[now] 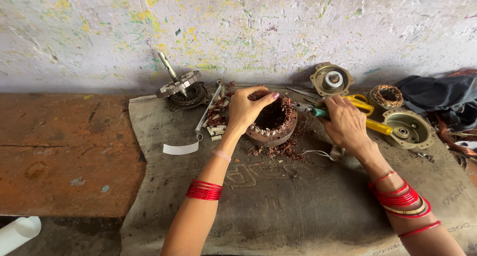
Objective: The person removes copper wiring from a motor stator using pliers and their hands.
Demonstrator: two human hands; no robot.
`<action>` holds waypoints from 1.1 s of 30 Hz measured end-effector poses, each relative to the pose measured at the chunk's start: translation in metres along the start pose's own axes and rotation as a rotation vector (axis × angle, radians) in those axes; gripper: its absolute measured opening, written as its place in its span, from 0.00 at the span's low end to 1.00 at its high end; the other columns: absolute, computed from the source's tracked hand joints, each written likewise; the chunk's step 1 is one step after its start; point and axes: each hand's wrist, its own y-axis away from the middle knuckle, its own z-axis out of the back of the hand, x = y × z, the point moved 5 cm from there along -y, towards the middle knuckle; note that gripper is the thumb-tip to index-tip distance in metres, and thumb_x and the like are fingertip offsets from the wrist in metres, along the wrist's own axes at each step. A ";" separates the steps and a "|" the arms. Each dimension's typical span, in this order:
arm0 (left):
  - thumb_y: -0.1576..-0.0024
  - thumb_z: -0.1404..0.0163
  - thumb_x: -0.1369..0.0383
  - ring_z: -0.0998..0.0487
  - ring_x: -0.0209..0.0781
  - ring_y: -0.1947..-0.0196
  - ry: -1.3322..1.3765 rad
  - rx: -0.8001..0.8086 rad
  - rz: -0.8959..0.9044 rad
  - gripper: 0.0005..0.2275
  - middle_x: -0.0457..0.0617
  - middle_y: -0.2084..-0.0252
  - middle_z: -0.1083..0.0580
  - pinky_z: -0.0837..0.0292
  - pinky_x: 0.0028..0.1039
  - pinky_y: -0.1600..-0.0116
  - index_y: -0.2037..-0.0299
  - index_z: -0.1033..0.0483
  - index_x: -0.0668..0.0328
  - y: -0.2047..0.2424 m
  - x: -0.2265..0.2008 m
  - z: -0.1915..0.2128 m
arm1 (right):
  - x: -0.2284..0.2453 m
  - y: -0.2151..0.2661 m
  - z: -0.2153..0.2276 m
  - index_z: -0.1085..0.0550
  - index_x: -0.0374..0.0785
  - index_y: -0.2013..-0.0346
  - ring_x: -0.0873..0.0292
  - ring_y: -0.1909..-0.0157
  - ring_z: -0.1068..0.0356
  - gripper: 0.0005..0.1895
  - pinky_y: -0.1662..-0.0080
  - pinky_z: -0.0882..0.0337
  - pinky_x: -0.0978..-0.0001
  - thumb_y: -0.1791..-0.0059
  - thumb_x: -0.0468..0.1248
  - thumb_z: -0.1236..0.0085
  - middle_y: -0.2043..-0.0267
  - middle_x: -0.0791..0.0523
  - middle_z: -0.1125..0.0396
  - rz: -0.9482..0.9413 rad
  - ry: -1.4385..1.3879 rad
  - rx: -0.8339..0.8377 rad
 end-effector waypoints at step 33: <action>0.51 0.49 0.36 0.39 0.25 0.88 -0.014 -0.008 0.008 0.27 0.38 0.87 0.29 0.48 0.24 0.78 0.63 0.13 0.51 -0.003 0.010 -0.003 | 0.012 0.003 -0.008 0.28 0.33 0.57 0.44 0.56 0.32 0.18 0.52 0.32 0.50 0.59 0.37 0.39 0.59 0.48 0.29 0.068 0.114 -0.014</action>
